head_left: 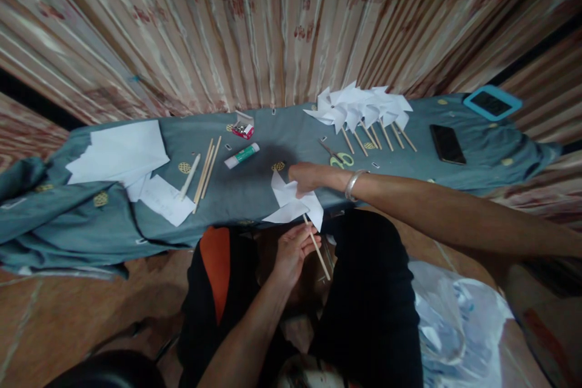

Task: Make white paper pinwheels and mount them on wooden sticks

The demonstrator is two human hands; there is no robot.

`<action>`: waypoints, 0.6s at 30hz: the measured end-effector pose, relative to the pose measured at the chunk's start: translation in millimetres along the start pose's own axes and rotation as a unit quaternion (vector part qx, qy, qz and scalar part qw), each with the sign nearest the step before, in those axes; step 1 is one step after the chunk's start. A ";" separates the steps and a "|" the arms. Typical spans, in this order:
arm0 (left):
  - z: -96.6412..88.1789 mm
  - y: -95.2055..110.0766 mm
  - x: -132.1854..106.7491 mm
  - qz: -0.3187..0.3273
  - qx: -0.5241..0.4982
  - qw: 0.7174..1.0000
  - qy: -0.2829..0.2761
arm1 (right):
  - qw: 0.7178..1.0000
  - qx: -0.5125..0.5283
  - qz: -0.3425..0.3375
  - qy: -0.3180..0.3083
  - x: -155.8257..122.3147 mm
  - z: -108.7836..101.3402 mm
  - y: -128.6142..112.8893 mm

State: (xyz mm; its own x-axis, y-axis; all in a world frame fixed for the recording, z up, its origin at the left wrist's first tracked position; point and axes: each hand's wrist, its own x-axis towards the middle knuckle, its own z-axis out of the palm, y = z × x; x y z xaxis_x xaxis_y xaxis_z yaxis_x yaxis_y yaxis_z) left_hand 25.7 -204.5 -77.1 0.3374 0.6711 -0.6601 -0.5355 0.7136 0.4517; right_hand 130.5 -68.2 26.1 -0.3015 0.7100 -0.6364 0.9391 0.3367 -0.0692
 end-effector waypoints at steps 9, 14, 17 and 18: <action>-3.9 3.3 -1.2 0.003 0.009 1.000 0.003 | 1.000 0.024 -0.005 0.009 4.3 2.8 3.2; -14.0 13.0 -4.5 0.017 0.042 0.999 0.010 | 0.999 0.034 -0.008 0.019 6.2 6.3 6.3; -17.8 16.5 -4.4 0.025 0.052 0.998 0.010 | 0.999 0.034 -0.017 0.024 7.3 8.2 8.5; -18.7 17.1 -4.4 0.030 0.055 0.998 0.010 | 0.999 0.034 -0.020 0.025 7.8 8.6 9.1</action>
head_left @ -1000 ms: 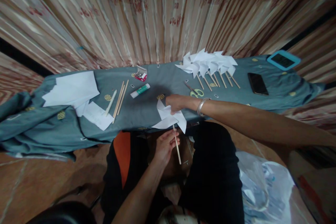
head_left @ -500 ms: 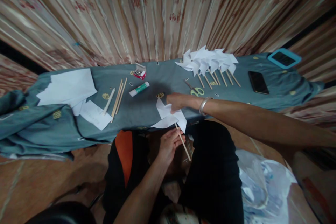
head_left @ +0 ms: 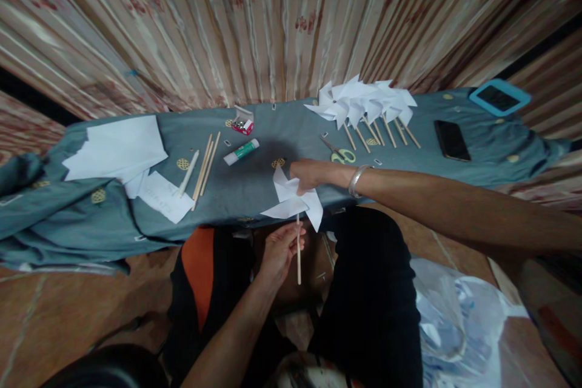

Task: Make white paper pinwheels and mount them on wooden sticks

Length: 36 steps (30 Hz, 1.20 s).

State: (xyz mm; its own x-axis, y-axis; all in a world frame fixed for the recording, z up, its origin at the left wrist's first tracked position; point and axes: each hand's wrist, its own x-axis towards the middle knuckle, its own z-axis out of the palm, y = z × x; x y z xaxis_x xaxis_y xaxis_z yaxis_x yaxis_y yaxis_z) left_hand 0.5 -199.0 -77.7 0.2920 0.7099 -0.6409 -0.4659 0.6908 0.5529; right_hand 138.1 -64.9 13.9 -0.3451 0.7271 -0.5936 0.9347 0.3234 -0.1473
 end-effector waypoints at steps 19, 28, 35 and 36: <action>-8.2 -3.0 -5.6 0.019 0.040 0.999 0.028 | 1.000 0.025 -0.009 0.015 -13.2 2.7 5.2; -6.5 -0.4 -8.7 0.027 0.043 0.999 0.020 | 0.997 0.058 -0.009 0.059 -18.4 0.7 11.0; -2.1 4.8 -12.9 0.030 0.039 0.999 0.019 | 0.993 0.072 -0.019 0.087 -16.5 -8.2 20.3; -1.4 6.0 -13.6 0.031 0.038 0.999 0.017 | 0.991 0.087 -0.017 0.098 -16.4 -9.3 22.3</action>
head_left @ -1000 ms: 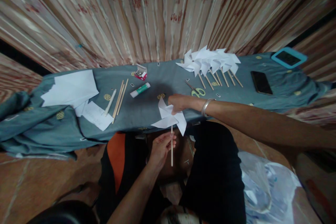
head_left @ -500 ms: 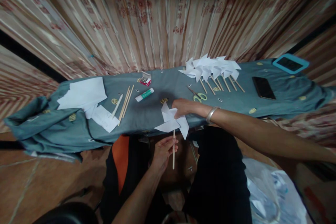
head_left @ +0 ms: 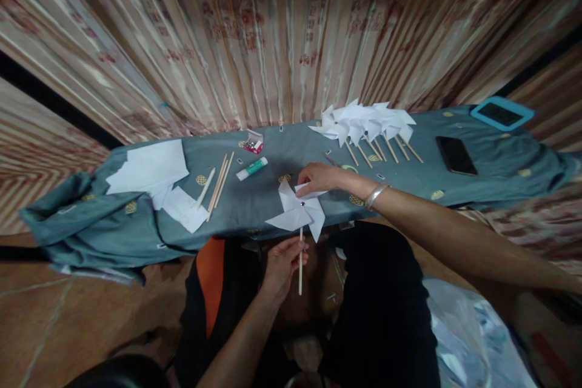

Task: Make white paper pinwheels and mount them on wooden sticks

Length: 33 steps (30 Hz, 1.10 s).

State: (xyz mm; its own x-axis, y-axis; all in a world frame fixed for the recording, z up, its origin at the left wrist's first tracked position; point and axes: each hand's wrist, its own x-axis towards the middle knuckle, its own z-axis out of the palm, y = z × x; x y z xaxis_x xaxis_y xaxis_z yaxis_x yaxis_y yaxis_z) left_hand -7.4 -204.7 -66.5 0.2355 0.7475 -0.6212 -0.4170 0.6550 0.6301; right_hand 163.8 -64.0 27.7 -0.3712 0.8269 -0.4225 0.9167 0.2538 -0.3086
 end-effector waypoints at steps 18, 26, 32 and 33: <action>25.8 46.8 6.8 0.044 -0.022 0.999 -0.024 | 0.705 0.465 0.058 0.533 -24.4 50.6 46.6; 55.2 85.1 28.8 0.071 -0.009 0.997 -0.025 | 0.574 0.651 0.084 0.490 -12.3 71.5 57.3; 67.8 94.2 51.5 0.099 0.007 0.994 -0.048 | 0.614 0.653 0.073 0.438 -10.1 64.8 54.4; 67.8 93.2 55.7 0.101 0.010 0.994 -0.051 | 0.621 0.650 0.067 0.433 -10.3 63.3 54.3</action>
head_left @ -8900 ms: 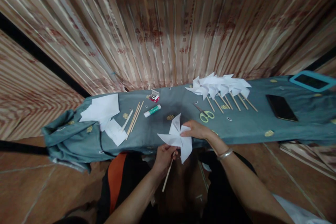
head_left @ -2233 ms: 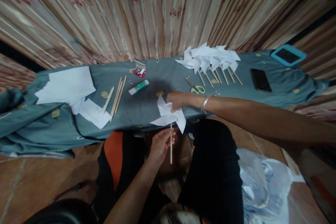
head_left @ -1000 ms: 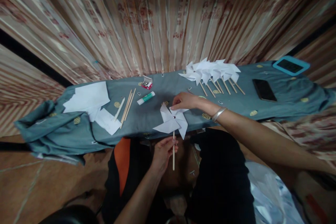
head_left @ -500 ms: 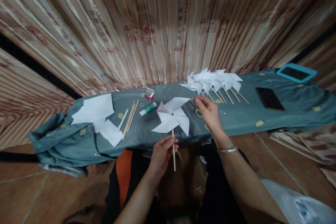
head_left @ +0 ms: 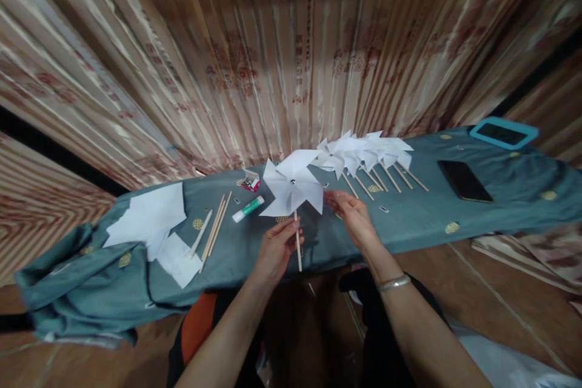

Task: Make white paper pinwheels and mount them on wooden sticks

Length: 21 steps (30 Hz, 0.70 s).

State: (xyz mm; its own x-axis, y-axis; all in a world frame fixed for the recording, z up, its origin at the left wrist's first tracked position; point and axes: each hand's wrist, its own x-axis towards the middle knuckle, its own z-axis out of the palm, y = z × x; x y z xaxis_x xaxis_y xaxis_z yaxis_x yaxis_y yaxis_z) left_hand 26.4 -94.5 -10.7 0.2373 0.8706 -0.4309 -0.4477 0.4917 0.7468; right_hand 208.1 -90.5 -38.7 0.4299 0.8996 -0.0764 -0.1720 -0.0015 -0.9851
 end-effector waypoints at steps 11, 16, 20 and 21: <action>-11.5 -8.5 28.2 0.023 -0.006 0.999 0.022 | 0.990 -0.085 0.035 -0.103 -12.4 9.4 2.4; -12.1 3.6 35.6 0.060 0.000 0.998 0.021 | 0.962 -0.144 0.040 -0.228 -29.8 21.2 8.4; -13.7 6.6 37.3 0.067 -0.004 0.997 0.027 | 0.951 -0.135 0.059 -0.272 -41.3 34.4 15.1; -14.0 6.6 37.2 0.065 -0.005 0.997 0.028 | 0.949 -0.136 0.064 -0.277 -43.1 37.7 16.8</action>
State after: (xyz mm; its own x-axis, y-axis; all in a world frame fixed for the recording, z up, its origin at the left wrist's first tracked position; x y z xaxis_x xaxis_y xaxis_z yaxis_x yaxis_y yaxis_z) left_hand 20.2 -59.1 -28.9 0.1288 0.9249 -0.3578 -0.4797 0.3739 0.7938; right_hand 153.2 -112.8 -46.2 -0.1231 0.9759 -0.1800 0.0757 -0.1716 -0.9822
